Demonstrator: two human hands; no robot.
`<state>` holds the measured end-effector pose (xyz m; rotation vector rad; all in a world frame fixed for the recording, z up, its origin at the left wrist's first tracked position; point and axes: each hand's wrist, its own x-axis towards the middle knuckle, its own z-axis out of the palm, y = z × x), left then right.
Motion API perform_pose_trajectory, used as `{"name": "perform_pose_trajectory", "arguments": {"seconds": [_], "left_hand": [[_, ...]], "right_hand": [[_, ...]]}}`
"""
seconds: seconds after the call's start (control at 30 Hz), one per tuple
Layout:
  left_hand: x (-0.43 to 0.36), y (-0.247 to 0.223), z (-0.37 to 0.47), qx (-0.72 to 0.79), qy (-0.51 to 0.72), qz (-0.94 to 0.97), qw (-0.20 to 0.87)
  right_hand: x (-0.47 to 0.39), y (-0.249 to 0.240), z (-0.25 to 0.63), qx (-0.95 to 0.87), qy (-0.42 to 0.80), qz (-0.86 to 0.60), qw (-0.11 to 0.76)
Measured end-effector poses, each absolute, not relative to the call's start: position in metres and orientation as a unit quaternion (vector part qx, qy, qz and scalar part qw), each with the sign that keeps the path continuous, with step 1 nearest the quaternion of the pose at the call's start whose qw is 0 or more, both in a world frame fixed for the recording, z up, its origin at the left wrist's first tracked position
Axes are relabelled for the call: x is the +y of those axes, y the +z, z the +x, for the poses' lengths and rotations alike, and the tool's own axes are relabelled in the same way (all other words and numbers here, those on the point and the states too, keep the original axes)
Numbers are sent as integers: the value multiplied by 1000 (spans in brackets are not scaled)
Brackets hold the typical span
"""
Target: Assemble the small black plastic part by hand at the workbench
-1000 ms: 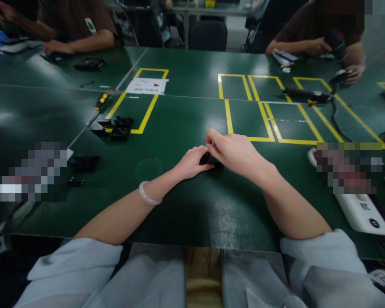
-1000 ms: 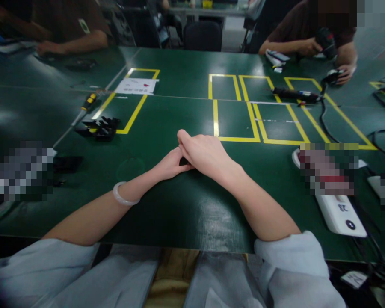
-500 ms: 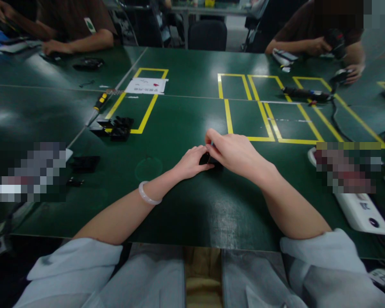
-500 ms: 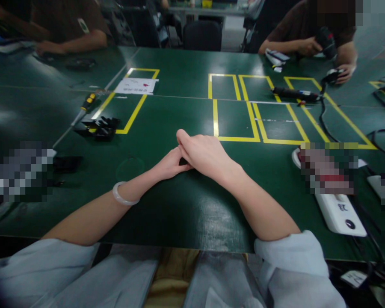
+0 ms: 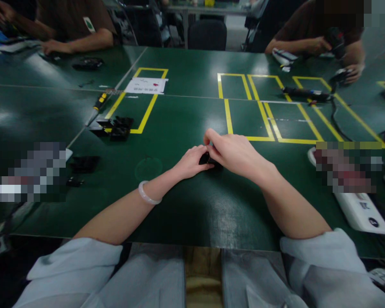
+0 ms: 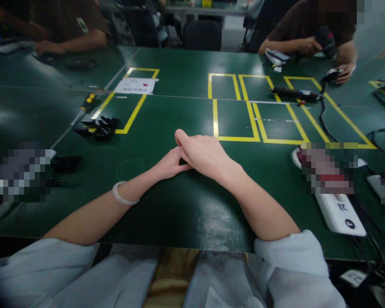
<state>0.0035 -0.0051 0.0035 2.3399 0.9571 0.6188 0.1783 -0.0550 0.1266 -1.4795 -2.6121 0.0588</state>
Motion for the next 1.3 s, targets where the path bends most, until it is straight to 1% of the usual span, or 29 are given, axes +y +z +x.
{"name": "perform_pose_trajectory", "arguments": {"seconds": [0.17,0.43,0.7,0.9,1.13,1.3], "left_hand": [[-4,2,3,346,239,868,264],[-5,4,3,352,229,867,269],[-4,3,3,352,232,866,267],[-5,4,3,350,233,865,274],[-4,1,3,345,236,867,272],[-4,3,3,354,227,864,277]], "right_hand": [[-58,129,178,-866,29,-493,82],[-55,126,176,-863,3,-502,62],[-58,128,177,-867,26,-492,78],[-55,125,175,-865,3,-498,60],[-57,128,175,-867,16,-492,76],[-56,127,175,-866,9,-498,54]]}}
